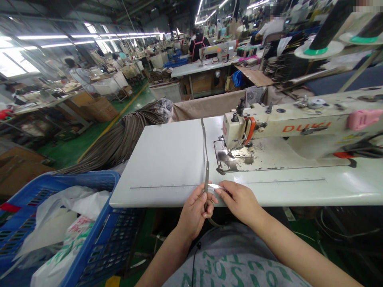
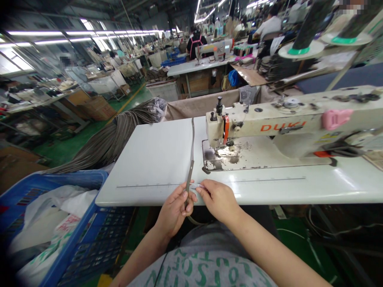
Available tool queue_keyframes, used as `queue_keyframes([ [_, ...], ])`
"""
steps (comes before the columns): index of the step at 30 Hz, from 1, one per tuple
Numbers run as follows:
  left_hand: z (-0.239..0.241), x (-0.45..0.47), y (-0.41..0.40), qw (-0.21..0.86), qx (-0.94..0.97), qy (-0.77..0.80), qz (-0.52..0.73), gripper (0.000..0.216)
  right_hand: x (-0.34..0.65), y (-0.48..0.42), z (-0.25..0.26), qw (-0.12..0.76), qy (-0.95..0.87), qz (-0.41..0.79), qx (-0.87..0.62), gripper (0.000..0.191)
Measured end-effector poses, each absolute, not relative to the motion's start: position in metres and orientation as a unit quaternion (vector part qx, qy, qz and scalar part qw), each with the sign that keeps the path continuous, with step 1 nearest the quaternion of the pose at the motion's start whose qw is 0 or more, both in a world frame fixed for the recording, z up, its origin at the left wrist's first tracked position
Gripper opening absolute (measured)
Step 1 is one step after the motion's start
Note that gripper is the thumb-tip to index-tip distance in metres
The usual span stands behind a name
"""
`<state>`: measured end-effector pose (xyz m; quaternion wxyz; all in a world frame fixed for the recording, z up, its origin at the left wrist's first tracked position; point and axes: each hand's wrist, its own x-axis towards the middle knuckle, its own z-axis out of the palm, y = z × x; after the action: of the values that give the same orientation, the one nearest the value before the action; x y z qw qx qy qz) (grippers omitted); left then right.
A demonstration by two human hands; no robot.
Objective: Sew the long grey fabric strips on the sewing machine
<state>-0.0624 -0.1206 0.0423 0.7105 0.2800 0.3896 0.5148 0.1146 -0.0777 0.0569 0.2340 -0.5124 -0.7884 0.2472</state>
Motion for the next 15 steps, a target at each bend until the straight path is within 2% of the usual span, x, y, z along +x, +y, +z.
queue_keyframes([
  [6,0.039,-0.059,-0.121,0.709,0.295,0.388,0.509,0.049,0.11,-0.077,0.056,0.239,-0.795,0.235,-0.505,0.029],
  [10,0.04,-0.059,-0.121,0.711,0.306,0.382,0.505,0.047,0.111,-0.076,0.051,0.247,-0.789,0.235,-0.511,0.037],
  [12,0.041,-0.06,-0.121,0.711,0.309,0.381,0.503,0.049,0.113,-0.075,0.048,0.274,-0.761,0.269,-0.523,0.039],
  [15,0.041,-0.062,-0.122,0.716,0.31,0.375,0.5,0.054,0.115,-0.069,0.046,0.329,-0.69,0.382,-0.52,0.036],
])
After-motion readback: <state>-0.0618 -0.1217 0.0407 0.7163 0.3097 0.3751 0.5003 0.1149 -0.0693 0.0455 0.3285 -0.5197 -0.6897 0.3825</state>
